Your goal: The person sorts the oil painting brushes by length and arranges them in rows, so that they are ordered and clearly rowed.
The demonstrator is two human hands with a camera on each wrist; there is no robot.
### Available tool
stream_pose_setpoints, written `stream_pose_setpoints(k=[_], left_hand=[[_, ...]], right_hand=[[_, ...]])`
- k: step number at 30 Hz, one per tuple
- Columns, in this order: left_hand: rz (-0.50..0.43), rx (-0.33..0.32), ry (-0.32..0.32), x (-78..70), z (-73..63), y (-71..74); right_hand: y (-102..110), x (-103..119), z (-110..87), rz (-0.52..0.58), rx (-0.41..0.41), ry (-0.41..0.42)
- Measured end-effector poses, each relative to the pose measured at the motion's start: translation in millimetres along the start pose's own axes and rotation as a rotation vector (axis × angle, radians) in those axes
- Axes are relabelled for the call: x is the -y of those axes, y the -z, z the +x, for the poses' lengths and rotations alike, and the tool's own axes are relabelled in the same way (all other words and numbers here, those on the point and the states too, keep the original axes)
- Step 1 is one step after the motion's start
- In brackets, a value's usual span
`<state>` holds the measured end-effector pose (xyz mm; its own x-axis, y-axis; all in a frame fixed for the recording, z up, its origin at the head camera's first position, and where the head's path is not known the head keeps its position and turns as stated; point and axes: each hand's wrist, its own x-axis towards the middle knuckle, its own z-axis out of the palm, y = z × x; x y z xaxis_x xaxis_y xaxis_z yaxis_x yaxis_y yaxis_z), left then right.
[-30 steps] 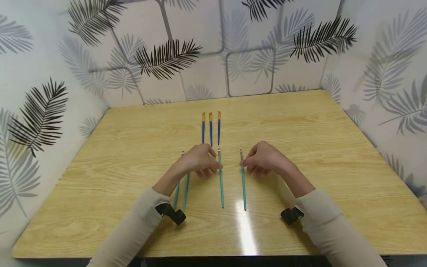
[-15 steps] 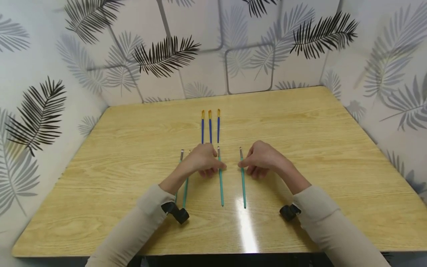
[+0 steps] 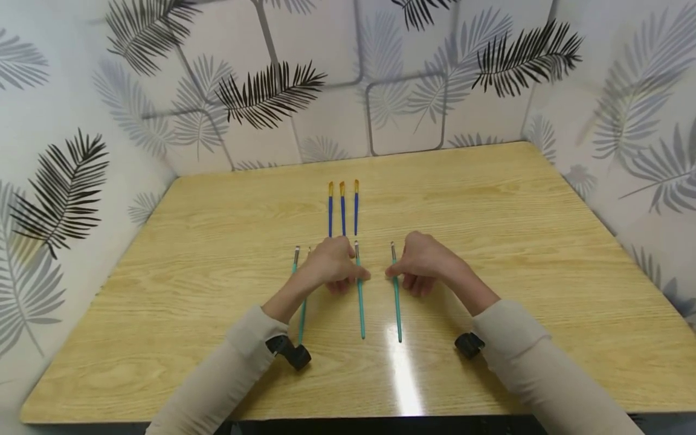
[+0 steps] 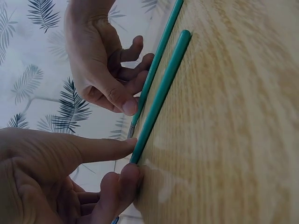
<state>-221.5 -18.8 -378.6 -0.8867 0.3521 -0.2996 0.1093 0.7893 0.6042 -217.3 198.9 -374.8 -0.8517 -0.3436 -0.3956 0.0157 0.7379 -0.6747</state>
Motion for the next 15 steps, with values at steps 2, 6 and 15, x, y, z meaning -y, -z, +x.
stream_pose_setpoints(k=[2,6,15], left_hand=[[0.026,-0.006,-0.007,-0.6,0.4,-0.4],[0.052,-0.024,-0.037,-1.0,1.0,-0.8],[0.056,-0.037,-0.034,-2.0,0.8,-1.1]], right_hand=[[-0.1,0.9,0.9,-0.005,-0.002,0.000],[-0.6,3.3,2.2,-0.018,-0.009,-0.002],[-3.9,5.9,3.3,-0.032,-0.018,-0.006]])
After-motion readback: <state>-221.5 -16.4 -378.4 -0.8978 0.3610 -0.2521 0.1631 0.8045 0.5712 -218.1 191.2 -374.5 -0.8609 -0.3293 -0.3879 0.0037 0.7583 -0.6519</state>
